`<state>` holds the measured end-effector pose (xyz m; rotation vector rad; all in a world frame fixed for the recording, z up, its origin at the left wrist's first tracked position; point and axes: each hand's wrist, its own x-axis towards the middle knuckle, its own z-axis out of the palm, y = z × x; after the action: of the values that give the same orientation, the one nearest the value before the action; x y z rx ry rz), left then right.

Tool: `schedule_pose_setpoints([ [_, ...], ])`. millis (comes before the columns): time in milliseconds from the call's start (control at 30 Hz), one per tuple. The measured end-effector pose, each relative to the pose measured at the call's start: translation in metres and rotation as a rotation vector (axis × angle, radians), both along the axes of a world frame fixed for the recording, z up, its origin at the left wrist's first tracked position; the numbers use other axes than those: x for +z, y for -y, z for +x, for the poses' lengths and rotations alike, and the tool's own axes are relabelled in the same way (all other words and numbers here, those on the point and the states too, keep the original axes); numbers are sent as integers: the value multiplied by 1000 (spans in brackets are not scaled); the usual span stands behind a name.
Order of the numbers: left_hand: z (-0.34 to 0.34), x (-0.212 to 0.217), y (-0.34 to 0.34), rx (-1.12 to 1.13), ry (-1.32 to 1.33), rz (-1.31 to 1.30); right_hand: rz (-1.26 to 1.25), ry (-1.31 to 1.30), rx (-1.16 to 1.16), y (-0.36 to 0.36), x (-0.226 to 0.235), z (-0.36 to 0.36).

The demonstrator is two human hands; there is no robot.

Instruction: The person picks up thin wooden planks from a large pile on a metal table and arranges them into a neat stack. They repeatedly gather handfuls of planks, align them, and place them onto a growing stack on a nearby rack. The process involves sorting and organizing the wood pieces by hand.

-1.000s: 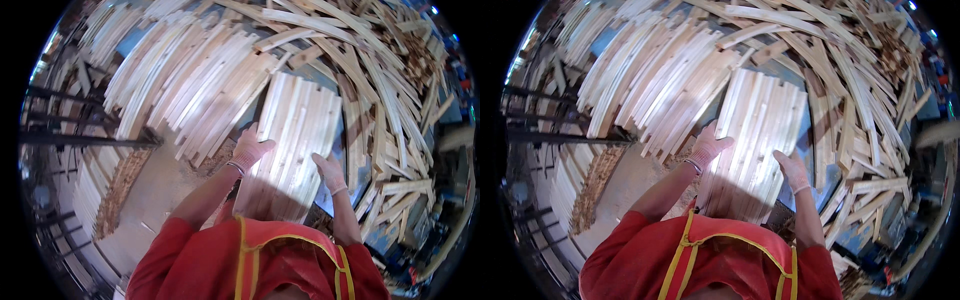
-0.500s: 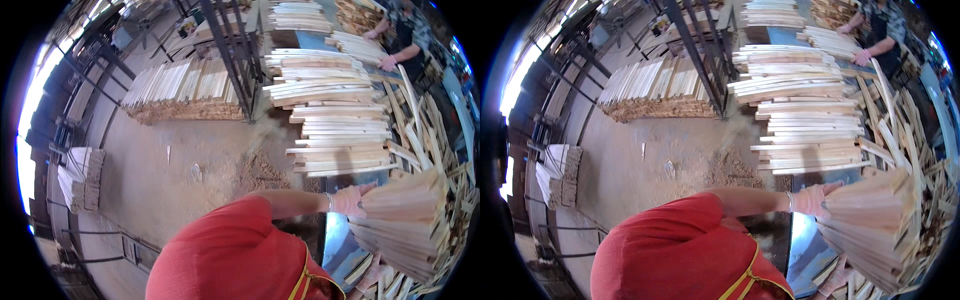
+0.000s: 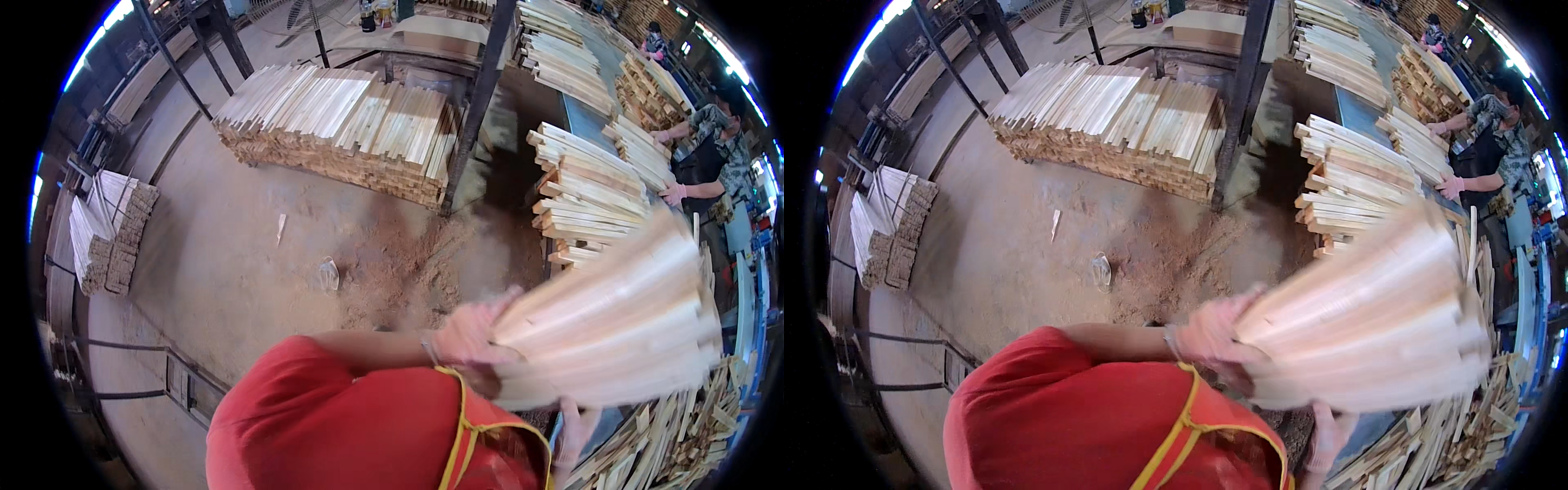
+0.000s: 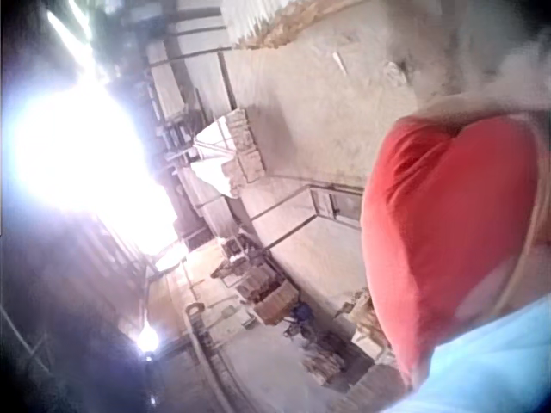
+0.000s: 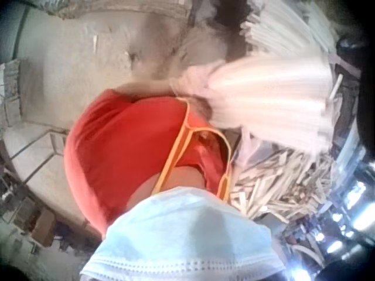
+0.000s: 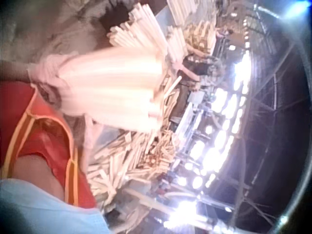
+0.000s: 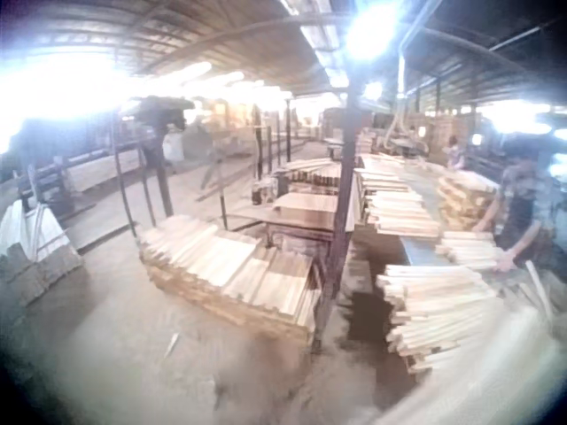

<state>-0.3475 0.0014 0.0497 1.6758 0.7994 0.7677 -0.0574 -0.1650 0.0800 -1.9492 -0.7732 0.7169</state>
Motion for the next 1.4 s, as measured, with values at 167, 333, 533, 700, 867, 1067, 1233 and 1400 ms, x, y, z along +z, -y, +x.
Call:
schedule_pose_setpoints([
  [167,-141,-42,-37,389,-333,15,-30,62,463,-135,-25,-108],
  [333,-232,-104,-65,725,2,-155,-104,-96,712,-261,-84,-198],
  [533,-285,-97,-155,927,-352,-381,-249,-171,886,-405,-171,-275],
  [700,-315,-131,-275,943,-555,-535,-264,-490,928,-540,-191,-314],
  [867,-319,-174,-425,900,-606,-510,-382,-133,721,-664,-255,-328],
  [1067,-313,-217,-593,770,-756,-533,-423,4,310,-786,-296,-349],
  [1233,-288,-281,-697,703,-736,-600,-464,100,188,-880,-330,-337],
  [1400,-287,-344,-780,412,-1218,-498,-781,234,175,-884,-397,-334],
])
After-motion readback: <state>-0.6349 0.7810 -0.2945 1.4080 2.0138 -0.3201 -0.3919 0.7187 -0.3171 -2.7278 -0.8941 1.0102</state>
